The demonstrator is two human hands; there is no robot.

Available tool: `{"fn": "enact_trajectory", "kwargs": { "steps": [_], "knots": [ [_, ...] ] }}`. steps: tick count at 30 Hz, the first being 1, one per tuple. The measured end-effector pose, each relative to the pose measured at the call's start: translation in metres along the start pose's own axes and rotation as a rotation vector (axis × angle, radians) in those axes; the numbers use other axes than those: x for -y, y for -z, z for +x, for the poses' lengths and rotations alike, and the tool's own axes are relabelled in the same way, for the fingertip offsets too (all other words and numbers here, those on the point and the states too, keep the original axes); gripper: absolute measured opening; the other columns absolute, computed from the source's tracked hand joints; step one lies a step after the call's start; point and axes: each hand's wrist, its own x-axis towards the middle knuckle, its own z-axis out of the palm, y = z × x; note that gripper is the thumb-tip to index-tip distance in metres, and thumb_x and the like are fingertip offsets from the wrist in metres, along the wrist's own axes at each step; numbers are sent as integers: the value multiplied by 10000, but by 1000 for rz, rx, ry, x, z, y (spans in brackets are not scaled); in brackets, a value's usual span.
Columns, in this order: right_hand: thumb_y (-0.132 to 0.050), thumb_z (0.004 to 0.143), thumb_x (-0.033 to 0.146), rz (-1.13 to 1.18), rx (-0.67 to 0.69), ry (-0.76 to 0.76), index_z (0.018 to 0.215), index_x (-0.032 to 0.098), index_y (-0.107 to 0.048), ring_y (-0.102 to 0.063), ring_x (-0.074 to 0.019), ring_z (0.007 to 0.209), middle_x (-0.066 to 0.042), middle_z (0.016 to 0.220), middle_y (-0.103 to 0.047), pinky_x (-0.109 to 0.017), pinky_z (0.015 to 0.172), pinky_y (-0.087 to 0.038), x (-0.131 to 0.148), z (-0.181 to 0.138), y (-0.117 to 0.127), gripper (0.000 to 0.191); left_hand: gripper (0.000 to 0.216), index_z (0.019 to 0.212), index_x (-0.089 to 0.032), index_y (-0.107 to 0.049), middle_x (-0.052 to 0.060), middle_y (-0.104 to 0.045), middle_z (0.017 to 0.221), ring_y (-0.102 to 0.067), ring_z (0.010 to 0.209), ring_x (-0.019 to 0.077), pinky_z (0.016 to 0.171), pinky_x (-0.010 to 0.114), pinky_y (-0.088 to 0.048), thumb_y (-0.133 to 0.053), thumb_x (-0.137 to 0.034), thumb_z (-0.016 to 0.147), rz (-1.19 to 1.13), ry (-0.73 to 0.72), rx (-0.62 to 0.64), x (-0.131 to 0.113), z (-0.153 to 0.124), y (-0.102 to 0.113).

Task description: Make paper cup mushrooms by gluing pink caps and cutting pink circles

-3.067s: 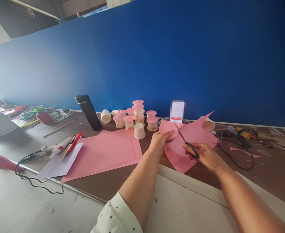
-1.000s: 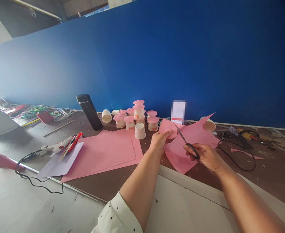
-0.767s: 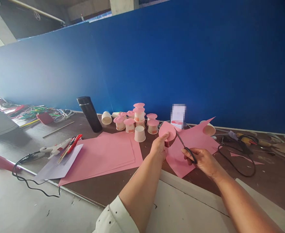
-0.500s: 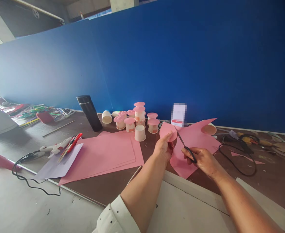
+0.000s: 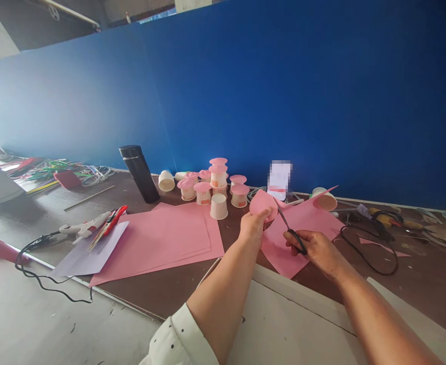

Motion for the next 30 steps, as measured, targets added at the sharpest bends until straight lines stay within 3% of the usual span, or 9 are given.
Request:
{"fn": "enact_trajectory", "kwargs": {
  "steps": [9, 30],
  "knots": [
    [-505, 788, 715, -32, -10, 16, 670, 188, -678, -483, -152, 570, -36, 619, -653, -276, 544, -320, 3, -1, 2, 567, 355, 546, -182, -467, -21, -420, 497, -334, 477, 89, 524, 269, -267, -786, -290, 657, 36, 13, 1, 0, 2, 2],
    [-518, 789, 715, -43, -17, 29, 626, 176, -671, -480, -134, 542, -34, 602, -638, -266, 517, -315, 7, -3, 5, 584, 327, 570, -170, -476, -27, -411, 487, -332, 477, 85, 527, 267, -249, -753, -291, 695, 71, 24, 0, -4, 1, 4]
  ]
}}
